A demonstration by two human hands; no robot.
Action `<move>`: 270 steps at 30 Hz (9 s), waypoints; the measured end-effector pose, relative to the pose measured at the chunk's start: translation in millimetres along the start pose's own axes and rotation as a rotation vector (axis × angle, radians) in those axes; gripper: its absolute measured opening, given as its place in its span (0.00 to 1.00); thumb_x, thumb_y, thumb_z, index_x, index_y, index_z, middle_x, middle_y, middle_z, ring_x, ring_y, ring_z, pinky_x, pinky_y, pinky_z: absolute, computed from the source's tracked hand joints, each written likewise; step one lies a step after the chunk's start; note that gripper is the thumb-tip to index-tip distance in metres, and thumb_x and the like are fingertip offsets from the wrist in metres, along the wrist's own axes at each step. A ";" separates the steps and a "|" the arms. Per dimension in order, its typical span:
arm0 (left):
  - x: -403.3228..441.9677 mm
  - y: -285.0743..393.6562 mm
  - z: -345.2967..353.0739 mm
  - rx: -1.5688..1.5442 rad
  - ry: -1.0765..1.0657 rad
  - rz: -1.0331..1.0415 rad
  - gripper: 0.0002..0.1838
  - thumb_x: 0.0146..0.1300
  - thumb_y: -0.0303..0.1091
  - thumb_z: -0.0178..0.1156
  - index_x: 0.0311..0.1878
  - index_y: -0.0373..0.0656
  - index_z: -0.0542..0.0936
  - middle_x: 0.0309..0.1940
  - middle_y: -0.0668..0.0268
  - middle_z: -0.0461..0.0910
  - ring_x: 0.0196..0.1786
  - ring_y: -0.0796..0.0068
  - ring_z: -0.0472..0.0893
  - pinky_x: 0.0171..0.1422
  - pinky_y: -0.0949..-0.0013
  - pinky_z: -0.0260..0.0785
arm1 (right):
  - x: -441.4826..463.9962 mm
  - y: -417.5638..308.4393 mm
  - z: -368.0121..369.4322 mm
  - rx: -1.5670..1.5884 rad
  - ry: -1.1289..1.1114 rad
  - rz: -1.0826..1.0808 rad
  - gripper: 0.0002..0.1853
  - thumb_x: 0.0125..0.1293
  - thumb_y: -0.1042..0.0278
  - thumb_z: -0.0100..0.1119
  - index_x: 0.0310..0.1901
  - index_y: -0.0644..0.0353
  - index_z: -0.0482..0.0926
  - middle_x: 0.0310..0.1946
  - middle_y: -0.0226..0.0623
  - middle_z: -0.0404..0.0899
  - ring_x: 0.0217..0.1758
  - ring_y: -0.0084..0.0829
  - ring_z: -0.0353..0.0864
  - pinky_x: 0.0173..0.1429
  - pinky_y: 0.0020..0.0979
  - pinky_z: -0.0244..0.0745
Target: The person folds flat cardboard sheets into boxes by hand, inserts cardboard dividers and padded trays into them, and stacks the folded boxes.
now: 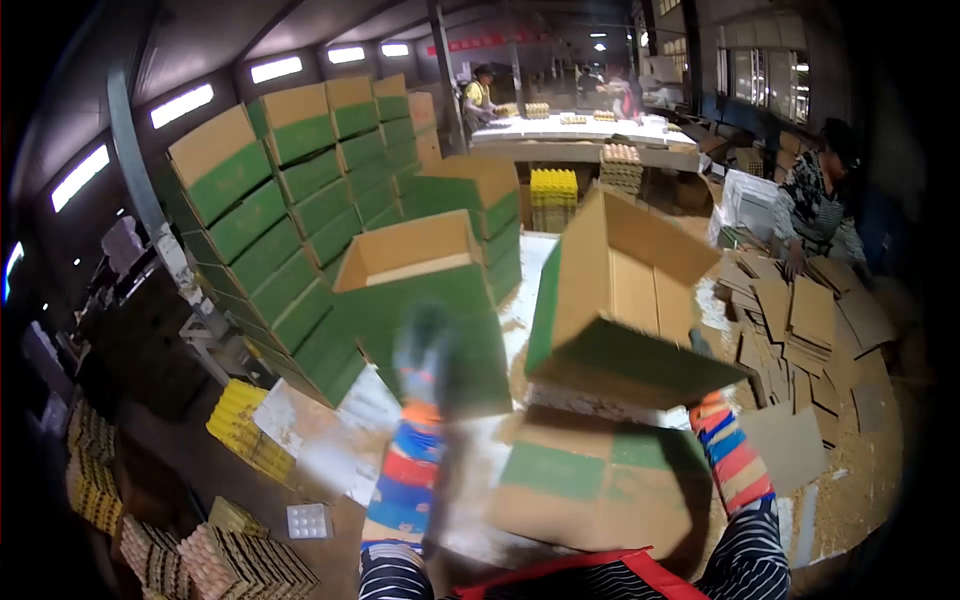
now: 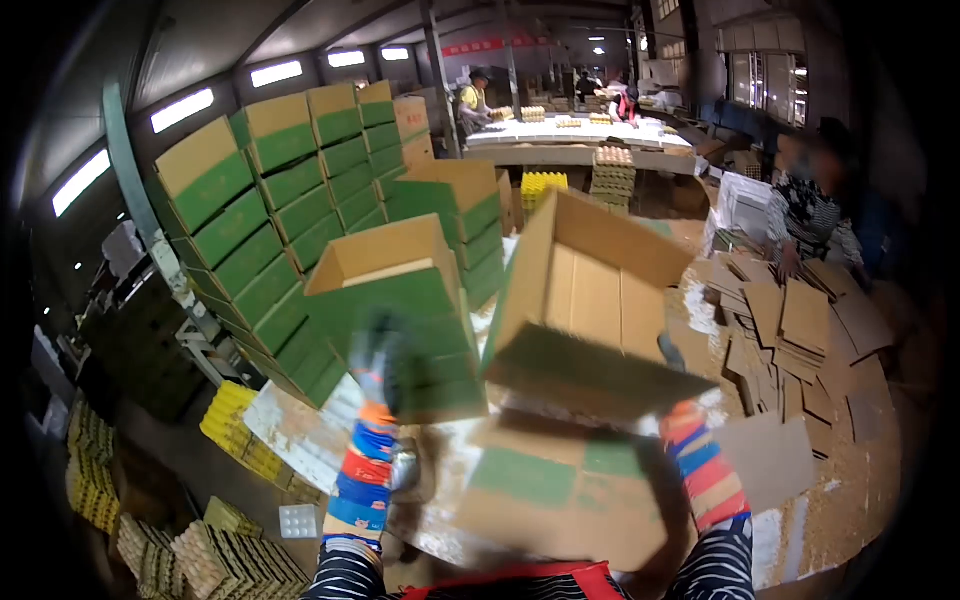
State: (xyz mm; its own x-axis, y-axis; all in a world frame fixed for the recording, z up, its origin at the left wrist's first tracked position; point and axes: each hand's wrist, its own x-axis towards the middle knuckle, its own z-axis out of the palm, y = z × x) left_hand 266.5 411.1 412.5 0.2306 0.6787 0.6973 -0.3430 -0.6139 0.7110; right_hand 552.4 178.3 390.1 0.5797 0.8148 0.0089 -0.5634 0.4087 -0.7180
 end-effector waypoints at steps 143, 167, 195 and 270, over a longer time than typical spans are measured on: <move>-107.0 -37.4 82.4 -0.357 -0.620 -1.143 0.14 0.60 0.31 0.48 0.46 0.34 0.73 0.44 0.55 0.75 0.46 0.64 0.76 0.53 0.65 0.68 | -465.6 -12.1 -341.1 0.235 0.964 -0.549 0.23 0.60 0.64 0.54 0.56 0.60 0.65 0.49 0.44 0.73 0.50 0.41 0.74 0.55 0.41 0.71; -147.9 -67.2 93.4 -0.337 -0.230 -0.767 0.20 0.62 0.36 0.52 0.54 0.34 0.71 0.46 0.62 0.76 0.43 0.74 0.75 0.50 0.75 0.68 | -143.8 -45.8 -10.9 -0.001 0.072 0.434 0.27 0.60 0.63 0.53 0.59 0.64 0.62 0.52 0.47 0.71 0.52 0.41 0.74 0.55 0.39 0.72; -147.3 -90.0 17.3 -0.042 -0.191 -0.690 0.15 0.56 0.31 0.56 0.47 0.39 0.76 0.41 0.60 0.79 0.42 0.69 0.77 0.46 0.69 0.70 | -133.2 19.9 -51.8 -1.864 0.103 -0.474 0.37 0.48 0.69 0.64 0.60 0.64 0.58 0.57 0.51 0.61 0.63 0.45 0.59 0.66 0.39 0.54; -188.6 -10.6 84.8 0.215 -0.767 -0.619 0.30 0.53 0.36 0.63 0.57 0.35 0.65 0.46 0.59 0.75 0.46 0.70 0.76 0.48 0.69 0.71 | -126.4 28.2 -121.2 -0.889 -0.027 0.239 0.29 0.53 0.58 0.65 0.54 0.62 0.68 0.44 0.34 0.76 0.43 0.25 0.75 0.46 0.27 0.72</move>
State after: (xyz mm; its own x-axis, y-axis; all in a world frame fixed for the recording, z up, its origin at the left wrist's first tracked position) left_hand 303.9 255.5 281.2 0.8619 0.5069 0.0165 0.1897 -0.3524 0.9164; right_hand 534.6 37.0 284.4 0.4858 0.8508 -0.2004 -0.0005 -0.2290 -0.9734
